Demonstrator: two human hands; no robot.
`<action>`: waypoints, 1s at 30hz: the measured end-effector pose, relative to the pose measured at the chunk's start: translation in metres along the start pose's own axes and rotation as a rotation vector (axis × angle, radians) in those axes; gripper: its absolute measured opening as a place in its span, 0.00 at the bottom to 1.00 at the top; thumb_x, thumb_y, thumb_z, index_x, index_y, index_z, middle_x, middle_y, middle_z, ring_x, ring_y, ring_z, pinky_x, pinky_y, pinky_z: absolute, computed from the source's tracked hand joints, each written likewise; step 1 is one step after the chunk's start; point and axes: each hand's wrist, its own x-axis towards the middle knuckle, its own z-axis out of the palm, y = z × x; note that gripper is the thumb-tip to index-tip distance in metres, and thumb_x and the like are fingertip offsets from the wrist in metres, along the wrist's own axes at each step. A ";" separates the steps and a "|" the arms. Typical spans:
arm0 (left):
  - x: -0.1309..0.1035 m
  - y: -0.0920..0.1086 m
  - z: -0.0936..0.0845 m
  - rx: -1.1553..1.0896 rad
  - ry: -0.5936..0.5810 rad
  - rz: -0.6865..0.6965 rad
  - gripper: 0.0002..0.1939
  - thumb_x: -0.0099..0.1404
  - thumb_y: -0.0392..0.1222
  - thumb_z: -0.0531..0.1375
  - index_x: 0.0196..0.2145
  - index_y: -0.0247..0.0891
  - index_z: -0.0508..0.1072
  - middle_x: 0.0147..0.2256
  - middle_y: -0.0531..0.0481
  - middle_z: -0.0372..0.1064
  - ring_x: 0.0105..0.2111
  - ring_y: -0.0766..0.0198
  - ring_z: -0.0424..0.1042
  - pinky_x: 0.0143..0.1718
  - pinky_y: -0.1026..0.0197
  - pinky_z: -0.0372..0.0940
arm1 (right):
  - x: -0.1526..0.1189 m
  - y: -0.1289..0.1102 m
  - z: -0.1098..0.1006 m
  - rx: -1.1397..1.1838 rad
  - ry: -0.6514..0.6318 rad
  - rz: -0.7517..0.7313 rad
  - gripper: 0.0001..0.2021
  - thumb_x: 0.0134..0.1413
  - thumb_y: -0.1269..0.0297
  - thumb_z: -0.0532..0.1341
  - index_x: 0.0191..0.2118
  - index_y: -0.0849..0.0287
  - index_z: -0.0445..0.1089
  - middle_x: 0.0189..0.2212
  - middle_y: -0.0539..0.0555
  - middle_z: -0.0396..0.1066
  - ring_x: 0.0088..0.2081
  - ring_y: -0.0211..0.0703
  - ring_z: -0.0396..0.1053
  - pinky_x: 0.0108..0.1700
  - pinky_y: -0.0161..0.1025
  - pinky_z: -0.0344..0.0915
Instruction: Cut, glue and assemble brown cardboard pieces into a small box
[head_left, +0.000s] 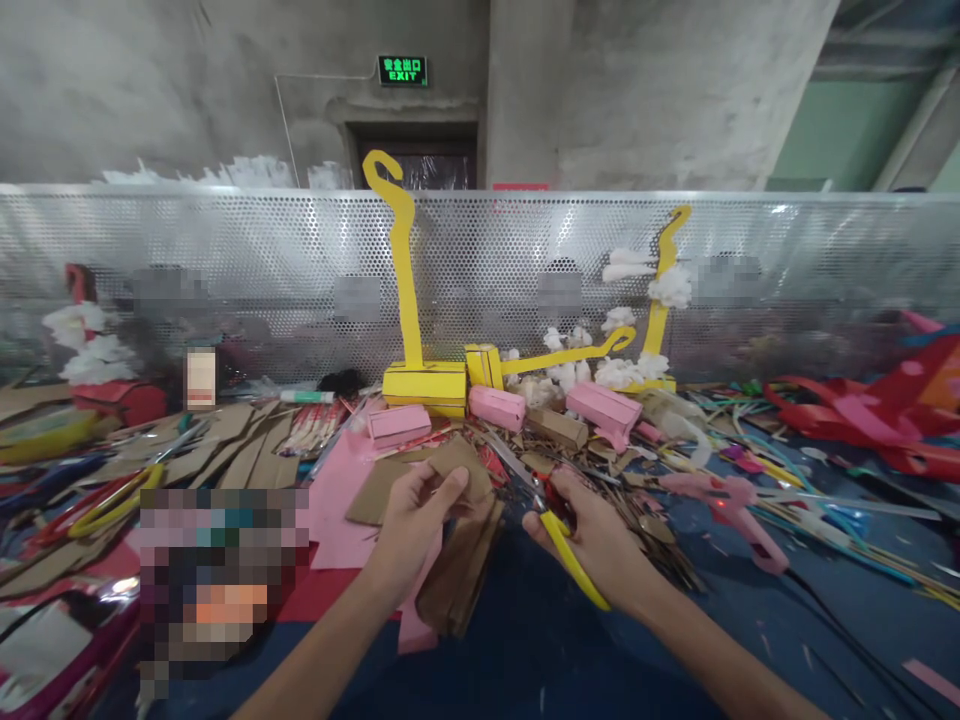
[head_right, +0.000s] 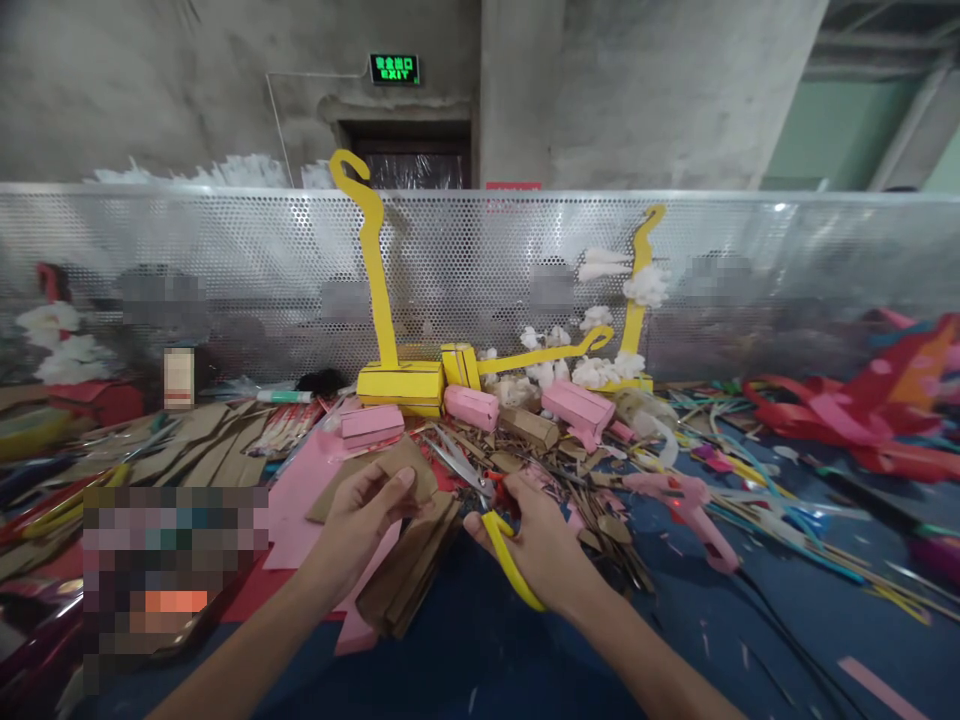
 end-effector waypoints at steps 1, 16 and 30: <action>0.000 0.001 0.001 0.016 0.019 0.012 0.16 0.59 0.50 0.70 0.36 0.34 0.77 0.30 0.50 0.75 0.28 0.66 0.72 0.32 0.64 0.70 | 0.000 -0.001 -0.001 -0.003 -0.005 -0.003 0.12 0.58 0.55 0.63 0.33 0.55 0.61 0.28 0.50 0.66 0.29 0.43 0.64 0.32 0.38 0.62; 0.002 0.006 -0.002 0.063 -0.026 0.095 0.11 0.57 0.43 0.71 0.35 0.36 0.77 0.28 0.52 0.76 0.29 0.65 0.73 0.34 0.65 0.67 | -0.001 -0.015 -0.012 -0.043 -0.025 -0.041 0.14 0.53 0.59 0.68 0.41 0.57 0.66 0.41 0.57 0.71 0.40 0.52 0.70 0.41 0.43 0.65; 0.000 0.004 -0.003 0.088 -0.042 0.071 0.13 0.54 0.42 0.73 0.34 0.36 0.76 0.31 0.50 0.79 0.32 0.61 0.77 0.37 0.62 0.71 | -0.003 -0.020 -0.012 -0.082 -0.128 0.019 0.15 0.53 0.53 0.67 0.32 0.54 0.61 0.26 0.50 0.71 0.27 0.44 0.67 0.29 0.37 0.55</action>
